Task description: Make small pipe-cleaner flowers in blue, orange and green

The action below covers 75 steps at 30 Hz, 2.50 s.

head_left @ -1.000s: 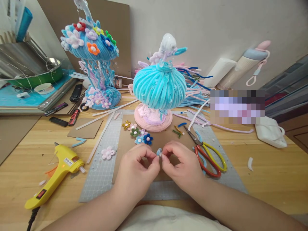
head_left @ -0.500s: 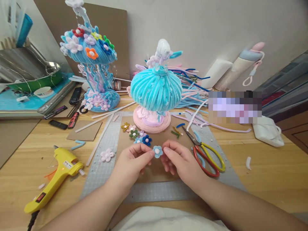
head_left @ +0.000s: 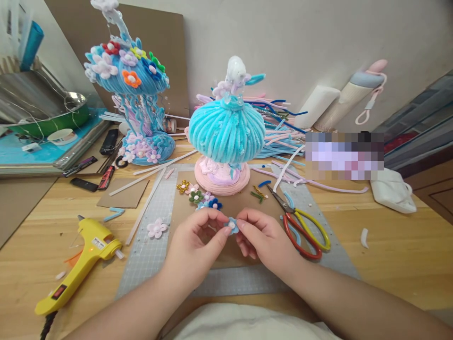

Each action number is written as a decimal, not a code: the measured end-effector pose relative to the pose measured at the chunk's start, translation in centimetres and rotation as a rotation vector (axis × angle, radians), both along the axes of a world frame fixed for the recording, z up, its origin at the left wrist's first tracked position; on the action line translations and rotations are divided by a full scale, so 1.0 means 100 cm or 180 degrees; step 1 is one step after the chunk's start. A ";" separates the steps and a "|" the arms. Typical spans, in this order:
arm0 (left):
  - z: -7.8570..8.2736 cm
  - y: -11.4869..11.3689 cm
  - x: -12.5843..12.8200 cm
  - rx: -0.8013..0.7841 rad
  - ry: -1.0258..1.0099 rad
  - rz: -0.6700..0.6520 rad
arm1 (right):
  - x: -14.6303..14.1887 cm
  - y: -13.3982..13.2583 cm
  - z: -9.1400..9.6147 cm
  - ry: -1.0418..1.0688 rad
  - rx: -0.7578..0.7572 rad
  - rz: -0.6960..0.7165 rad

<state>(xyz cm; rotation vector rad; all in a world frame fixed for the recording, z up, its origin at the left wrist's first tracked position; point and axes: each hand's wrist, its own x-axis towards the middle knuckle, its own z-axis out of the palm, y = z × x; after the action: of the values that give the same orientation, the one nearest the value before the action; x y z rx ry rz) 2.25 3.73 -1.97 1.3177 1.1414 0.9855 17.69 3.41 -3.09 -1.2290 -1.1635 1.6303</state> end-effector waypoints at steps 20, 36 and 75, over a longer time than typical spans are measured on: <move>-0.001 0.001 -0.006 0.1143 0.0819 -0.0006 | 0.001 0.004 -0.002 0.1978 -0.0877 0.0216; 0.001 0.000 -0.006 0.1403 0.1223 0.0036 | 0.001 0.003 -0.005 0.1793 -0.0697 0.0061; 0.002 0.004 -0.009 0.0644 0.0997 0.0255 | -0.001 0.002 -0.006 0.1608 -0.0737 -0.0036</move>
<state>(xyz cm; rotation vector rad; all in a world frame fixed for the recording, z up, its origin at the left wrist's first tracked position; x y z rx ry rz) 1.39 4.09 -1.73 1.6418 1.3662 0.9958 17.56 3.59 -3.70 -0.8745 -0.6659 1.9584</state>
